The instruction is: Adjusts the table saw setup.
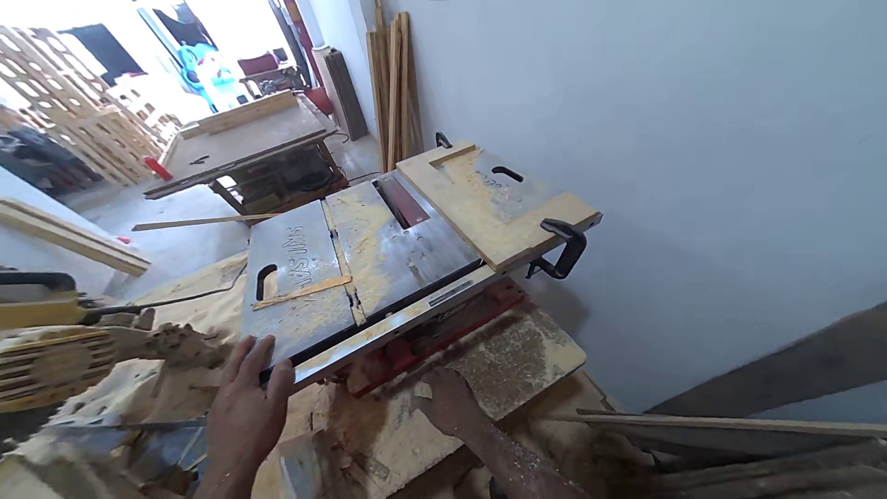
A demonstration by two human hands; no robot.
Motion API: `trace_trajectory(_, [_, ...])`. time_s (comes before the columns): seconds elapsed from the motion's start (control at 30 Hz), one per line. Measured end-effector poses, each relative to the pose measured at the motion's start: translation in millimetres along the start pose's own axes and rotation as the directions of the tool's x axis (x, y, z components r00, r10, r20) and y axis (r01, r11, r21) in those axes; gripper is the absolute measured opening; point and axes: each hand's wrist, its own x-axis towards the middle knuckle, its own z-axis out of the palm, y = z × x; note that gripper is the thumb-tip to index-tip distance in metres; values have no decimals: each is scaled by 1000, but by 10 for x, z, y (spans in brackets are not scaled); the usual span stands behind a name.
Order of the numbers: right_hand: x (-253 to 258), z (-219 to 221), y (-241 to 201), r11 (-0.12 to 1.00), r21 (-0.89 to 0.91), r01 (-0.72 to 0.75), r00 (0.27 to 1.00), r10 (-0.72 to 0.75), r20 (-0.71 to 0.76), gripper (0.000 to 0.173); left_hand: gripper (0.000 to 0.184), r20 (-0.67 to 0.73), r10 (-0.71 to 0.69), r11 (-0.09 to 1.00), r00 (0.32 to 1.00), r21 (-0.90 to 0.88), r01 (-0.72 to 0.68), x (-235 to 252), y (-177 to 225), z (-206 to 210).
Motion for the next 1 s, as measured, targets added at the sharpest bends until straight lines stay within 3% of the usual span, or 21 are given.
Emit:
trace_trajectory(0.1, [13,74,166,997,15,78,996,-77,-44,50,66,10,-5,1000,1000,5,5,5,4,-13])
trace_trajectory(0.3, [10,55,186,991,6,132,990,-132,-52,52,67,10,-18,1000,1000,12,18,12,8,-26])
trace_trajectory(1.0, [22,147,186,984,-74,161,984,-166,-68,52,57,11,-121,992,993,-20,121,-37,130,-67])
